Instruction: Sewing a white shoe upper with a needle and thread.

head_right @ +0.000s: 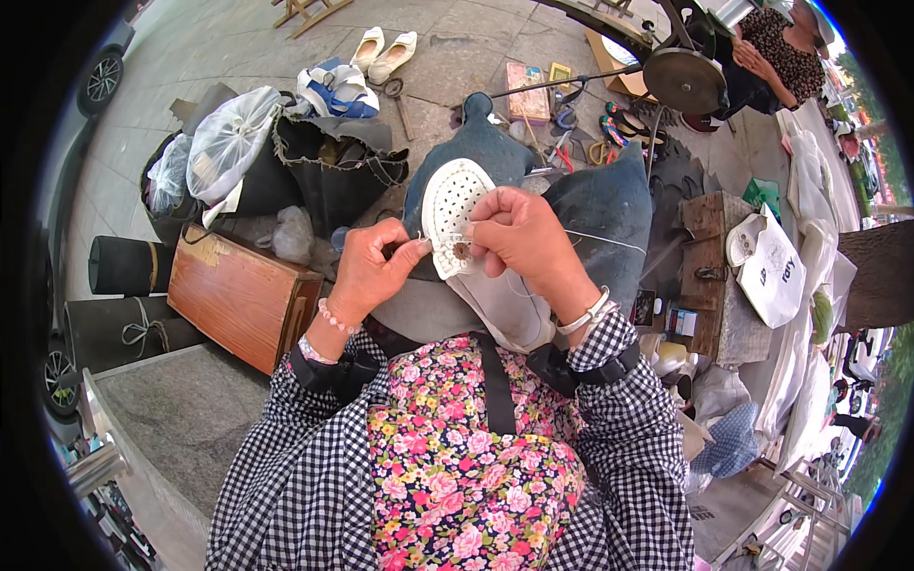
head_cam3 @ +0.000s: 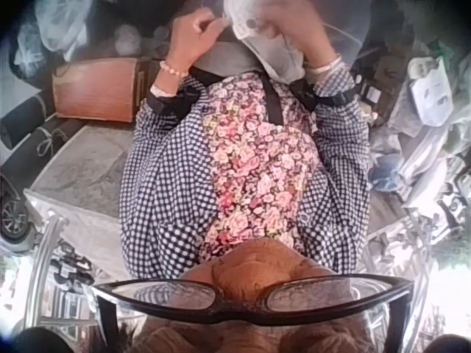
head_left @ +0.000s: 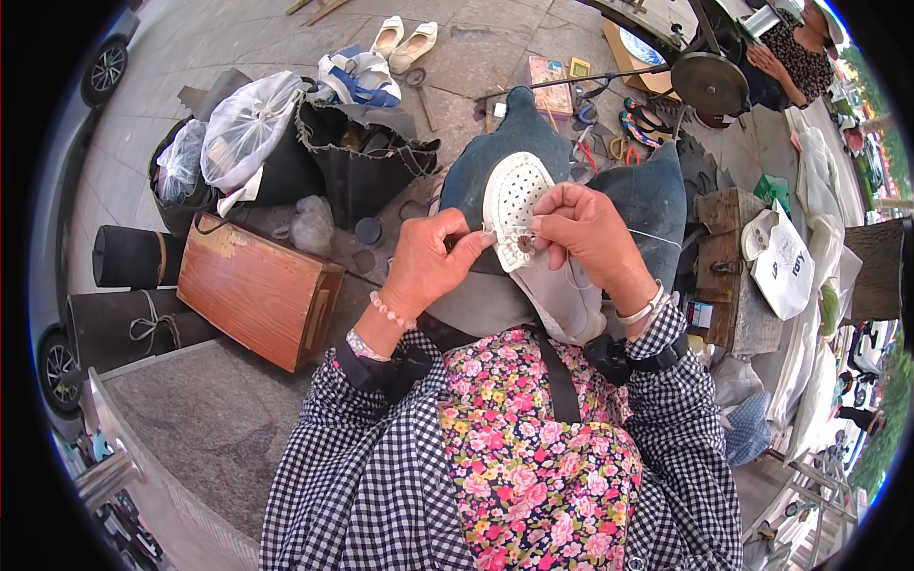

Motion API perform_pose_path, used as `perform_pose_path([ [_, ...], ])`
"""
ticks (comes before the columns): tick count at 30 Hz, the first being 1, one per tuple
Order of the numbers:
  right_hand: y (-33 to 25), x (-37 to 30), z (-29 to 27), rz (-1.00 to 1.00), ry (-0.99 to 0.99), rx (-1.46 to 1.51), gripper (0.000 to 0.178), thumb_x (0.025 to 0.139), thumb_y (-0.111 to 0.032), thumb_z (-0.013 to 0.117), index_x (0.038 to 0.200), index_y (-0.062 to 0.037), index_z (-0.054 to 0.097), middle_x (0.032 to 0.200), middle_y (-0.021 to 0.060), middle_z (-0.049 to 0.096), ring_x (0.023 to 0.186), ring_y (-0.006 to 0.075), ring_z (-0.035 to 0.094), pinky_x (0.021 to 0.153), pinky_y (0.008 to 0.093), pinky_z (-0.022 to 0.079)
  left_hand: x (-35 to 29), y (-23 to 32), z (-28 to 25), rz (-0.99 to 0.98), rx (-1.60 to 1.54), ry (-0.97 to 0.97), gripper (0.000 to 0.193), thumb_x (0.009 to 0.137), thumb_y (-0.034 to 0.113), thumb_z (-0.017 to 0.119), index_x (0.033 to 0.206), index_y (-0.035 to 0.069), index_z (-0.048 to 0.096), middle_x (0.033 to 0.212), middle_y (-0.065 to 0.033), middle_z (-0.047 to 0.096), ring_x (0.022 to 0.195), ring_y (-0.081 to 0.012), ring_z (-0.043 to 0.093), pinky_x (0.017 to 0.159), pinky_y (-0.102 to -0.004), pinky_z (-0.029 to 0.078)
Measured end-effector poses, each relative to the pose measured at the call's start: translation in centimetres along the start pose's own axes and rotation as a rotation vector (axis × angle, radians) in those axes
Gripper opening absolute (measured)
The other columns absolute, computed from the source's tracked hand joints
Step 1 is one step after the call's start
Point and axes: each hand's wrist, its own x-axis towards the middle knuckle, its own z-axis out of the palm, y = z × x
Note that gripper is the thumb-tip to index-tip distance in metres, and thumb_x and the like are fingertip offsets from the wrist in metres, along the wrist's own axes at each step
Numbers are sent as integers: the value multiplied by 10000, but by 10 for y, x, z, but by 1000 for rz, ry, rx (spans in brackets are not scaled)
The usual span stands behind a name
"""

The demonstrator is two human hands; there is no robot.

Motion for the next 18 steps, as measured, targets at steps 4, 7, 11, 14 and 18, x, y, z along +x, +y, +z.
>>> perform_pose_path([
  [4,-5,-5,12,-34,-18,-200,125,797,-71,631,871,4,565,637,30,605,453,65,523,406,204,393,-2,-1,-3,-73,117,0,185,755,89,677,697,-20,539,612,-85,530,534,-107,436,497,-268,354],
  [7,-7,-4,5,-405,68,-419,144,780,-91,647,894,-14,603,772,71,641,608,153,606,522,267,460,-10,2,-12,33,79,-98,132,755,44,636,861,-24,596,774,-129,609,645,-181,560,595,-278,434],
  [11,-37,10,7,-1076,130,-907,160,745,-168,668,888,-95,663,1154,134,557,1063,337,504,887,412,394,-16,9,-19,128,31,-198,296,776,14,591,1070,-19,581,989,-170,624,858,-262,620,746,-304,474],
  [14,-23,36,-1,-979,-214,-1032,152,771,-220,650,883,-120,675,1143,93,565,1102,296,486,930,427,351,-10,10,-17,144,57,-299,369,800,-5,555,1169,-12,541,1112,-189,598,981,-305,601,834,-320,464],
  [18,-18,50,-12,-849,-405,-1017,162,783,-277,646,901,-178,698,1080,20,567,1112,242,451,941,422,296,-15,10,-14,148,110,-283,368,815,-3,550,1183,-5,530,1118,-201,587,982,-347,588,837,-334,463],
])
